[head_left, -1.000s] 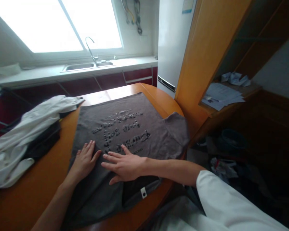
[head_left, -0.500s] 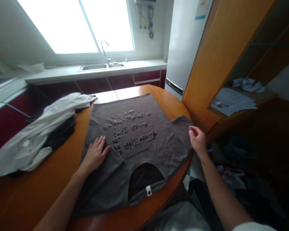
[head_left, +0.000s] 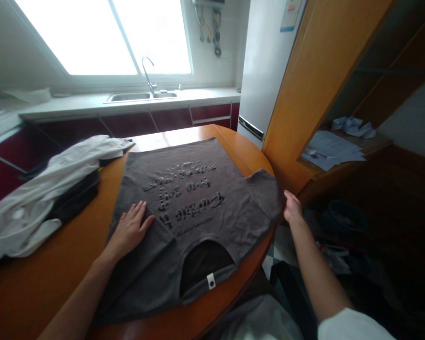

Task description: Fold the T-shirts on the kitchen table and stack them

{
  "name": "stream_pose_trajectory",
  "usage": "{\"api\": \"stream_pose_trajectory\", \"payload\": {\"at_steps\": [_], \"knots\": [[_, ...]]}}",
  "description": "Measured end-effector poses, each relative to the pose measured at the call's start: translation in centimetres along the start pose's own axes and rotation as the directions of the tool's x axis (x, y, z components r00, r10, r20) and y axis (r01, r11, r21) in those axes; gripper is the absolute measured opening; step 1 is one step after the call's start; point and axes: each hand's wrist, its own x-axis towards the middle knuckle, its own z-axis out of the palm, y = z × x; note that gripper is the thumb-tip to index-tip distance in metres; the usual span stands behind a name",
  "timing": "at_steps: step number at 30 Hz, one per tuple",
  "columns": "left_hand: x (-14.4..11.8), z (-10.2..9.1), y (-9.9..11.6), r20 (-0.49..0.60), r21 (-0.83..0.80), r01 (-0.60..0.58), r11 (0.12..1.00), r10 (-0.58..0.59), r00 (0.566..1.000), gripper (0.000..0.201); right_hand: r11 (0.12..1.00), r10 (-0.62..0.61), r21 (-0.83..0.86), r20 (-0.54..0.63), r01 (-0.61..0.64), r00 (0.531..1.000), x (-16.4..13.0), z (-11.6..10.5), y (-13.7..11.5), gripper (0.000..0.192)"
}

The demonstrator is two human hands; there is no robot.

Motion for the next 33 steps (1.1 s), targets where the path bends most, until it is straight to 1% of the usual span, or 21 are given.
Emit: {"api": "stream_pose_trajectory", "payload": {"at_steps": [2, 3, 5, 7, 9, 11, 12, 15, 18, 20, 21, 22, 23, 24, 25, 26, 28, 29, 30, 31, 33], "knots": [[0.0, 0.0, 0.0, -0.003, -0.005, 0.0, 1.0, 0.0, 1.0, 0.074, 1.0, -0.01, 0.009, -0.09, 0.011, 0.996, 0.2, 0.0, -1.0, 0.035], [0.0, 0.0, 0.0, -0.001, -0.007, 0.002, 1.0, -0.002, 1.0, 0.074, 0.999, -0.042, -0.003, -0.124, 0.042, 0.991, 0.0, 0.0, -1.7, 0.037], [0.0, 0.0, 0.0, 0.013, -0.007, 0.0, 1.0, 0.0, 1.0, 0.076, 0.984, -0.175, -0.059, -0.127, 0.169, 0.976, -0.8, 0.2, -3.6, 0.042], [0.0, 0.1, 0.0, 0.024, -0.005, -0.004, 1.0, 0.004, 1.0, 0.077, 0.93, -0.346, -0.143, -0.033, 0.338, 0.938, -2.3, 0.6, -6.0, 0.046], [0.0, 0.1, 0.0, 0.02, -0.003, -0.007, 1.0, 0.007, 1.0, 0.077, 0.847, -0.47, -0.209, 0.132, 0.488, 0.873, -4.4, 1.3, -8.6, 0.049], [0.0, 0.2, -0.1, 0.008, -0.003, -0.004, 1.0, 0.004, 1.0, 0.076, 0.755, -0.532, -0.244, 0.314, 0.608, 0.786, -6.8, 2.2, -10.8, 0.049], [0.0, 0.2, -0.1, 0.006, -0.004, -0.005, 1.0, 0.005, 1.0, 0.075, 0.712, -0.538, -0.248, 0.409, 0.657, 0.738, -8.1, 2.7, -11.7, 0.049], [0.0, 0.3, -0.2, 0.009, -0.004, -0.013, 1.0, 0.014, 1.0, 0.076, 0.611, -0.489, -0.208, 0.66, 0.764, 0.571, -11.8, 4.4, -12.8, 0.046], [0.0, 0.3, -0.2, 0.011, -0.004, -0.018, 1.0, 0.018, 1.0, 0.077, 0.529, -0.367, -0.145, 0.849, 0.836, 0.38, -15.1, 5.5, -12.0, 0.041], [0.0, 0.3, -0.1, 0.007, -0.005, -0.019, 1.0, 0.019, 1.0, 0.077, 0.487, -0.229, -0.126, 0.937, 0.864, 0.266, -16.8, 5.8, -10.8, 0.039], [0.0, 0.2, -0.1, 0.004, -0.006, -0.02, 1.0, 0.02, 1.0, 0.076, 0.476, -0.156, -0.119, 0.964, 0.871, 0.217, -17.4, 5.7, -10.1, 0.038], [0.0, 0.2, 0.0, 0.001, -0.007, -0.021, 1.0, 0.021, 1.0, 0.076, 0.475, -0.095, -0.116, 0.979, 0.872, 0.183, -17.9, 5.6, -9.6, 0.038], [0.0, 0.2, 0.0, -0.001, -0.008, -0.02, 1.0, 0.02, 1.0, 0.076, 0.488, -0.061, -0.114, 0.985, 0.866, 0.163, -18.3, 5.5, -9.2, 0.036], [0.0, 0.2, 0.1, -0.001, -0.01, -0.019, 1.0, 0.019, 1.0, 0.076, 0.511, -0.057, -0.112, 0.985, 0.852, 0.164, -18.5, 5.4, -9.0, 0.034], [0.0, 0.2, 0.1, 0.001, -0.012, -0.018, 1.0, 0.018, 1.0, 0.076, 0.541, -0.081, -0.116, 0.979, 0.833, 0.189, -18.5, 5.3, -8.8, 0.032], [0.0, 0.2, 0.1, 0.003, -0.014, -0.015, 1.0, 0.015, 1.0, 0.076, 0.573, -0.124, -0.124, 0.964, 0.81, 0.236, -18.4, 5.3, -8.8, 0.03], [0.1, 0.2, 0.1, 0.002, -0.015, -0.009, 1.0, 0.009, 1.0, 0.075, 0.616, -0.218, -0.156, 0.908, 0.772, 0.358, -17.6, 5.6, -9.0, 0.031], [0.1, 0.2, 0.1, 0.001, -0.016, -0.007, 1.0, 0.007, 1.0, 0.075, 0.621, -0.254, -0.179, 0.875, 0.763, 0.412, -17.0, 5.9, -9.2, 0.033], [0.1, 0.2, 0.1, 0.003, -0.017, -0.006, 1.0, 0.006, 1.0, 0.075, 0.615, -0.278, -0.206, 0.847, 0.761, 0.453, -16.2, 6.4, -9.3, 0.036], [0.1, 0.2, 0.1, 0.006, -0.018, -0.004, 1.0, 0.004, 1.0, 0.075, 0.6, -0.292, -0.232, 0.828, 0.766, 0.479, -15.3, 6.9, -9.4, 0.039], [0.1, 0.0, 0.3, 0.016, -0.02, -0.003, 1.0, 0.004, 1.0, 0.075, 0.549, -0.293, -0.277, 0.82, 0.789, 0.492, -13.3, 8.2, -9.5, 0.044]]}}
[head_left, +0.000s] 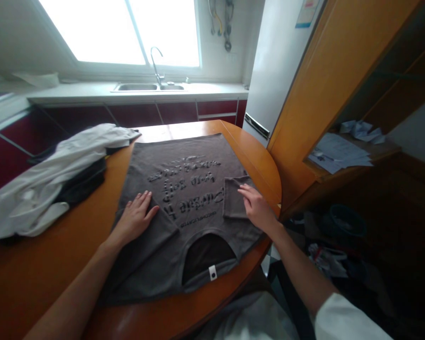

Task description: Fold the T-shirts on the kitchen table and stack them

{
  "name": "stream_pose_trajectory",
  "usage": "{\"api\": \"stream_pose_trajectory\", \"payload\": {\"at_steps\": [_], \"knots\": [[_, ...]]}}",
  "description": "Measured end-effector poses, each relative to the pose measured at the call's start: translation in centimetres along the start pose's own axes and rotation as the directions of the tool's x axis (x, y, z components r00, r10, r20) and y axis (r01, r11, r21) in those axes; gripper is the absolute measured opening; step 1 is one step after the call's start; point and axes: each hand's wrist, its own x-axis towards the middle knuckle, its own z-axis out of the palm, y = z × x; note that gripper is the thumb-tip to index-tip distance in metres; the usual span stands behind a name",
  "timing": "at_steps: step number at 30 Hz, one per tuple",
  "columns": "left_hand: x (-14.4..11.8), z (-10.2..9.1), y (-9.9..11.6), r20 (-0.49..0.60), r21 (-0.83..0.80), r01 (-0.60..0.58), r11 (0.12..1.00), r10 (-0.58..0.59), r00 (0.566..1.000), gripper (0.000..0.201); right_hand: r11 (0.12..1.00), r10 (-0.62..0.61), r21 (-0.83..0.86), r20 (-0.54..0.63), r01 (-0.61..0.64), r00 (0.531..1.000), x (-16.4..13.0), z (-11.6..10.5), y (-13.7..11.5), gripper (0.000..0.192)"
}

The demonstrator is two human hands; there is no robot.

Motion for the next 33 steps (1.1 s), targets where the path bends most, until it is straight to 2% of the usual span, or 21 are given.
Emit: {"api": "stream_pose_trajectory", "payload": {"at_steps": [4, 8, 14, 18, 22, 26, 28, 30, 33], "knots": [[-0.4, -0.6, 0.7, 0.005, -0.003, 0.002, 1.0, -0.002, 1.0, 0.073, 0.989, -0.024, -0.144, 0.1, 0.039, 0.995, 4.2, 0.4, 2.0, 0.046], [-0.8, -1.0, 1.4, 0.007, -0.009, 0.007, 1.0, -0.007, 1.0, 0.069, 0.972, -0.07, -0.208, 0.193, 0.111, 0.979, 8.1, 1.6, 3.6, 0.038], [-0.9, -1.3, 1.7, 0.025, -0.016, 0.02, 1.0, -0.019, 0.999, 0.071, 0.959, 0.128, -0.28, 0.327, -0.033, 0.936, 12.8, 2.8, 6.1, 0.014], [-1.0, -1.3, 1.7, 0.016, -0.026, 0.019, 0.999, -0.019, 1.0, 0.071, 0.97, 0.139, -0.237, 0.322, -0.062, 0.936, 14.4, 3.0, 7.2, 0.01], [-1.0, -1.3, 1.7, 0.023, -0.032, 0.015, 0.999, -0.014, 1.0, 0.071, 0.972, 0.157, -0.212, 0.25, -0.104, 0.955, 15.0, 3.3, 7.5, 0.016], [-0.8, -1.1, 1.4, 0.03, -0.031, 0.021, 0.999, -0.02, 0.999, 0.073, 0.969, 0.141, -0.237, 0.281, -0.074, 0.949, 14.4, 3.2, 7.6, 0.022], [-0.7, -0.8, 1.2, 0.019, -0.03, 0.014, 0.999, -0.014, 1.0, 0.072, 0.982, 0.074, -0.187, 0.246, -0.028, 0.966, 13.6, 2.3, 7.6, 0.027], [-0.6, -0.6, 0.9, 0.006, -0.028, 0.005, 1.0, -0.005, 1.0, 0.072, 0.993, -0.012, -0.111, 0.154, 0.029, 0.988, 12.3, 0.9, 7.4, 0.025], [-0.7, -0.5, 0.8, -0.02, -0.023, 0.0, 1.0, -0.001, 1.0, 0.072, 0.995, -0.098, 0.001, 0.031, 0.098, 0.995, 8.6, -1.5, 6.8, 0.026]]}}
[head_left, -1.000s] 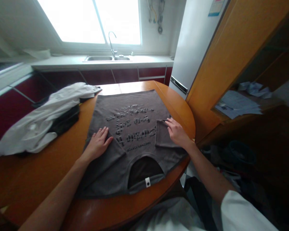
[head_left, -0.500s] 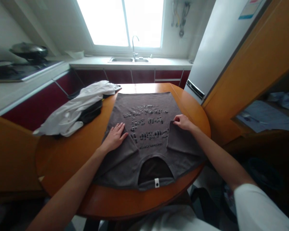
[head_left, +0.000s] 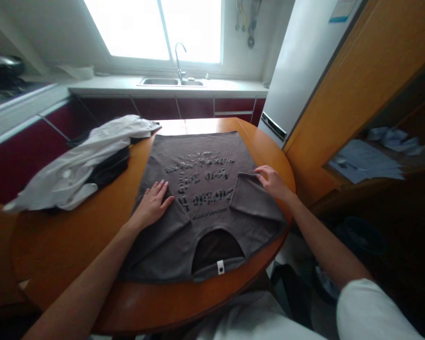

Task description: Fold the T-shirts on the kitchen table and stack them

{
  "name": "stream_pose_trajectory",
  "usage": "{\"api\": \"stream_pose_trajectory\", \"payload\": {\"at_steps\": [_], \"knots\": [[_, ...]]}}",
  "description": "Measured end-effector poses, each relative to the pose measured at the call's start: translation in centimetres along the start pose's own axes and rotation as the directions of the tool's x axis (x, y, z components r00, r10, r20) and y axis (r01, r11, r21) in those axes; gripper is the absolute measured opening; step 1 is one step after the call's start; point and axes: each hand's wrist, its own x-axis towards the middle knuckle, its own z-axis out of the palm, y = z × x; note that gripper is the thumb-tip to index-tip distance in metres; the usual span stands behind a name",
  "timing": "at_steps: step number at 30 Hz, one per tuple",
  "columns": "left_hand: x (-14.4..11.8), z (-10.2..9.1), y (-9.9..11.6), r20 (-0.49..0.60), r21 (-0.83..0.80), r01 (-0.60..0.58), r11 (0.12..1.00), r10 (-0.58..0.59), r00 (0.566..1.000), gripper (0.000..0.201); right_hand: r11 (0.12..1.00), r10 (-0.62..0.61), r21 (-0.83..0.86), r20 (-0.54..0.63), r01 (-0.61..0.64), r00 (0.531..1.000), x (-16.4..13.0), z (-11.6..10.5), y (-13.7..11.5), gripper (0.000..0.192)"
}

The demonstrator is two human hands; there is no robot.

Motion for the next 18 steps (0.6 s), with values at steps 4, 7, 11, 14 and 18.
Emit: {"api": "stream_pose_trajectory", "payload": {"at_steps": [4, 7, 11, 14, 18], "knots": [[-0.1, 0.0, 0.0, -0.02, 0.014, -0.007, 1.0, 0.007, 1.0, 0.07, 0.999, -0.033, -0.019, 0.084, 0.034, 0.996, -7.3, -1.2, -1.4, 0.041], [0.1, 0.0, -0.1, -0.01, 0.033, 0.002, 0.999, -0.002, 1.0, 0.07, 0.98, 0.051, -0.201, 0.269, 0.004, 0.962, -12.0, -0.7, -1.5, 0.055], [0.3, 0.0, -0.1, 0.002, 0.054, 0.007, 0.999, -0.007, 1.0, 0.071, 0.96, 0.148, -0.275, 0.357, -0.048, 0.922, -13.6, -1.5, -0.7, 0.071], [0.5, -0.1, -0.1, -0.005, 0.071, 0.0, 0.997, 0.001, 1.0, 0.071, 0.975, 0.135, -0.203, 0.227, -0.089, 0.964, -11.2, -3.9, -0.5, 0.072], [0.6, -0.1, -0.2, 0.0, 0.081, 0.012, 0.997, -0.012, 1.0, 0.07, 0.98, 0.103, -0.176, 0.047, -0.093, 0.994, -6.2, -4.6, -1.8, 0.071]]}}
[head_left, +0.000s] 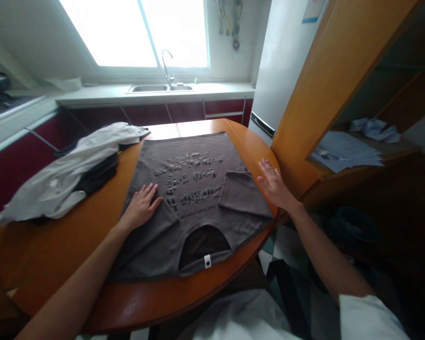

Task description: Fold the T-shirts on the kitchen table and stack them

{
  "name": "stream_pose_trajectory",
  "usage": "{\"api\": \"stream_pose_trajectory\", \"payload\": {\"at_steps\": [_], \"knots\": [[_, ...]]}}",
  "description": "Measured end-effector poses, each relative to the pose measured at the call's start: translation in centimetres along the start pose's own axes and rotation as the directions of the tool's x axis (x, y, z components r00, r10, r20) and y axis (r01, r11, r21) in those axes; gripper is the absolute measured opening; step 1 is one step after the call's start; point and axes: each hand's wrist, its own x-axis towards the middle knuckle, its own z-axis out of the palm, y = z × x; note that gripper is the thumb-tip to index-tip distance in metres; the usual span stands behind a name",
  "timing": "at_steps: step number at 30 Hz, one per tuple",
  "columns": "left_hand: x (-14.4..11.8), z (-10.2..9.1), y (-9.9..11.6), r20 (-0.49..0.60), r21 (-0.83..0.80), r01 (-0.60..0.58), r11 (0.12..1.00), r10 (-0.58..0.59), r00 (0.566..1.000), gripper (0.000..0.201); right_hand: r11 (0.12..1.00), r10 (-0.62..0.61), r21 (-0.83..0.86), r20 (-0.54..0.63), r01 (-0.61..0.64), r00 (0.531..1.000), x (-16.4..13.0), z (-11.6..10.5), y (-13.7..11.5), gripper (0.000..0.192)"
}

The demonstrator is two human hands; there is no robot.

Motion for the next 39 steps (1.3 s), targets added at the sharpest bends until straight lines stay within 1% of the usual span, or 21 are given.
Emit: {"api": "stream_pose_trajectory", "payload": {"at_steps": [1, 3, 6, 8, 9, 10, 13, 15, 19, 21, 24, 26, 28, 30, 33, 34, 35, 37, 39], "knots": [[0.0, 0.0, 0.0, 0.003, -0.002, 0.001, 1.0, -0.001, 1.0, 0.071, 1.0, -0.025, -0.005, 0.013, 0.025, 1.0, 0.9, 0.7, -0.8, 0.071], [-0.1, -0.1, 0.0, -0.001, -0.008, -0.006, 1.0, 0.006, 1.0, 0.071, 0.996, -0.075, -0.041, 0.08, 0.078, 0.994, 2.1, 3.1, -2.5, 0.07], [-0.4, -0.2, 0.2, -0.016, -0.016, -0.02, 1.0, 0.02, 1.0, 0.07, 0.982, -0.099, -0.137, 0.22, 0.131, 0.97, 2.5, 7.3, -4.5, 0.071], [-0.6, -0.2, 0.4, -0.016, -0.02, -0.018, 1.0, 0.018, 1.0, 0.07, 0.971, -0.082, -0.191, 0.287, 0.141, 0.954, 2.3, 9.0, -5.1, 0.075], [-0.7, -0.3, 0.5, -0.016, -0.022, -0.018, 1.0, 0.017, 1.0, 0.07, 0.968, -0.071, -0.208, 0.298, 0.137, 0.952, 2.4, 9.4, -5.2, 0.077], [-0.8, -0.3, 0.6, -0.018, -0.024, -0.018, 1.0, 0.018, 1.0, 0.07, 0.967, -0.06, -0.221, 0.29, 0.128, 0.955, 2.5, 9.4, -5.2, 0.079], [-1.0, -0.6, 1.0, -0.035, -0.033, -0.026, 0.999, 0.025, 0.999, 0.07, 0.967, -0.039, -0.241, 0.206, 0.089, 0.978, 3.5, 9.0, -5.1, 0.083], [-1.2, -1.1, 1.4, -0.054, -0.022, -0.03, 0.999, 0.029, 0.998, 0.068, 0.965, -0.019, -0.253, 0.161, 0.06, 0.987, 4.1, 9.2, -5.2, 0.084], [-1.5, -1.9, 2.2, -0.097, 0.023, -0.028, 0.999, 0.03, 0.995, 0.066, 0.955, 0.063, -0.295, 0.167, -0.011, 0.984, 4.0, 11.4, -5.3, 0.081], [-1.7, -2.0, 2.5, -0.053, 0.025, -0.013, 1.0, 0.014, 0.998, 0.069, 0.949, 0.082, -0.315, 0.18, -0.021, 0.98, 3.7, 12.4, -5.2, 0.081], [-1.7, -1.8, 2.6, 0.041, 0.027, 0.004, 1.0, -0.006, 0.999, 0.073, 0.942, 0.083, -0.336, 0.18, -0.018, 0.98, 3.4, 13.0, -5.1, 0.082], [-1.7, -1.8, 2.7, 0.038, 0.023, 0.002, 1.0, -0.003, 0.999, 0.075, 0.937, 0.079, -0.35, 0.148, -0.022, 0.986, 3.4, 12.9, -5.0, 0.084], [-1.8, -1.9, 2.8, -0.001, 0.01, -0.013, 1.0, 0.013, 1.0, 0.075, 0.933, 0.075, -0.358, 0.119, -0.028, 0.99, 3.5, 12.8, -5.0, 0.085], [-1.9, -2.0, 3.0, -0.006, -0.006, -0.033, 0.999, 0.033, 0.999, 0.076, 0.936, 0.078, -0.351, 0.15, -0.02, 0.986, 3.6, 12.9, -5.0, 0.084], [-2.0, -1.9, 3.1, 0.066, -0.033, -0.048, 0.998, 0.05, 0.997, 0.078, 0.946, 0.084, -0.324, 0.217, -0.009, 0.973, 3.7, 13.0, -4.9, 0.083], [-2.1, -1.8, 3.1, 0.08, -0.042, -0.049, 0.998, 0.052, 0.995, 0.079, 0.949, 0.082, -0.316, 0.203, -0.014, 0.976, 3.7, 13.0, -4.9, 0.084], [-2.1, -1.7, 3.0, 0.081, -0.05, -0.05, 0.997, 0.054, 0.995, 0.079, 0.95, 0.079, -0.312, 0.165, -0.024, 0.983, 3.7, 12.9, -4.8, 0.085], [-2.2, -1.5, 2.9, 0.059, -0.058, -0.055, 0.997, 0.058, 0.997, 0.079, 0.946, 0.084, -0.318, 0.048, -0.065, 0.995, 3.8, 12.7, -4.6, 0.086], [-2.2, -1.3, 2.7, 0.046, -0.052, -0.057, 0.997, 0.06, 0.997, 0.078, 0.933, 0.13, -0.333, -0.035, -0.134, 0.991, 3.9, 12.6, -4.3, 0.087]]}}
